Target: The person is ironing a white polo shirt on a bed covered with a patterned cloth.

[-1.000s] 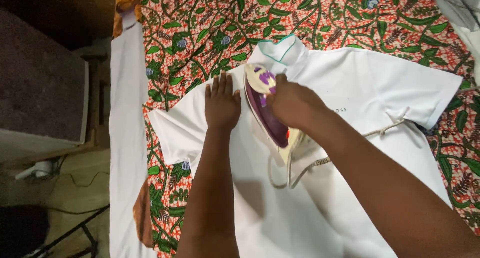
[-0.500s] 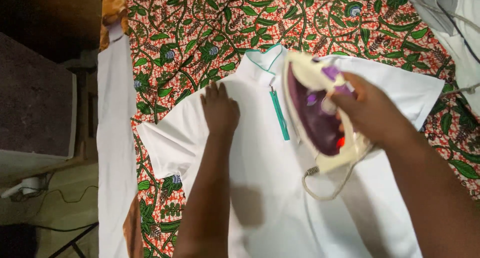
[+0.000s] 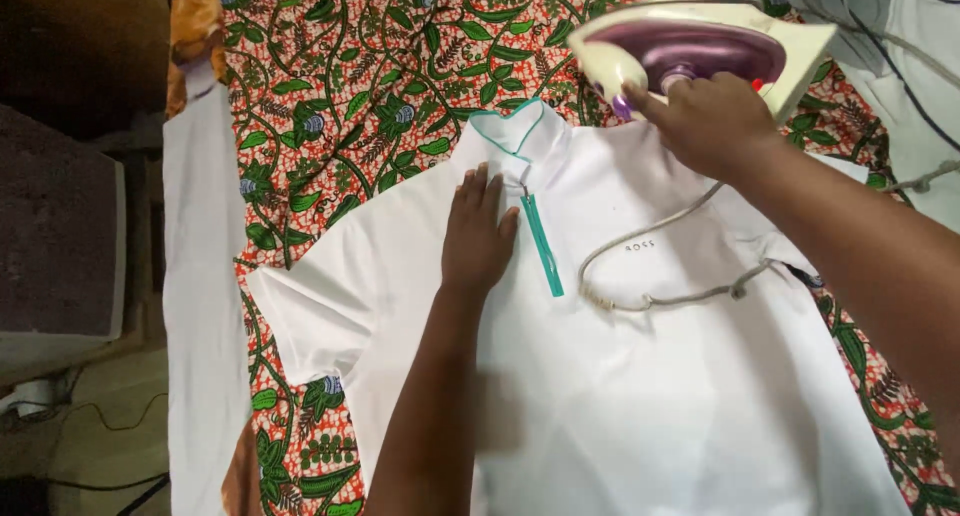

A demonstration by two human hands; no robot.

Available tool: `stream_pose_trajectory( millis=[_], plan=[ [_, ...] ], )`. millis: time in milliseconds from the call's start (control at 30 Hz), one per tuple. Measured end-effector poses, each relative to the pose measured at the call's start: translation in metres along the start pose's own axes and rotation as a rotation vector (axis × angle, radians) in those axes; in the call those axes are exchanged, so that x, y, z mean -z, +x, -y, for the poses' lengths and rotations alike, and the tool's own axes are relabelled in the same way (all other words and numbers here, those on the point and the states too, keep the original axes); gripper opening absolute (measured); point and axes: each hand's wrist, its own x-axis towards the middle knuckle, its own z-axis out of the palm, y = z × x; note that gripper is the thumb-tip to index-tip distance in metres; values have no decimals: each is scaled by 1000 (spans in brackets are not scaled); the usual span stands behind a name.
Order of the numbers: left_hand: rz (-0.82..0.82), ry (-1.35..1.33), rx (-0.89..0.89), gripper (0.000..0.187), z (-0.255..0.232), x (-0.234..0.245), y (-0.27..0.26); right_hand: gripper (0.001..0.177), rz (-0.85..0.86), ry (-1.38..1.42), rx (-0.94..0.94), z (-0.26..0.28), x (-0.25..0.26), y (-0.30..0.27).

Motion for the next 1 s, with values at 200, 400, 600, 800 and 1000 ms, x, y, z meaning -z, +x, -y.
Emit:
stream_pose_trajectory(
  millis=[200,400,600,800,1000],
  plan=[
    [-23,55,25,51,-7,6,13,66,-35,-55,117,-7,-33,-26],
    [108,131,297,57,-29,26,72,49,-74,132,42,36,-17,-9],
    [38,257,270,46,6,-9,104,42,-67,716,-161,106,14,50],
    [-43,99,277,31,32,11,91,36,119,826,-358,121,-10,79],
    [-92,-292,405,20,34,35,77,34,-140,912,-492,104,-49,75]
  ],
)
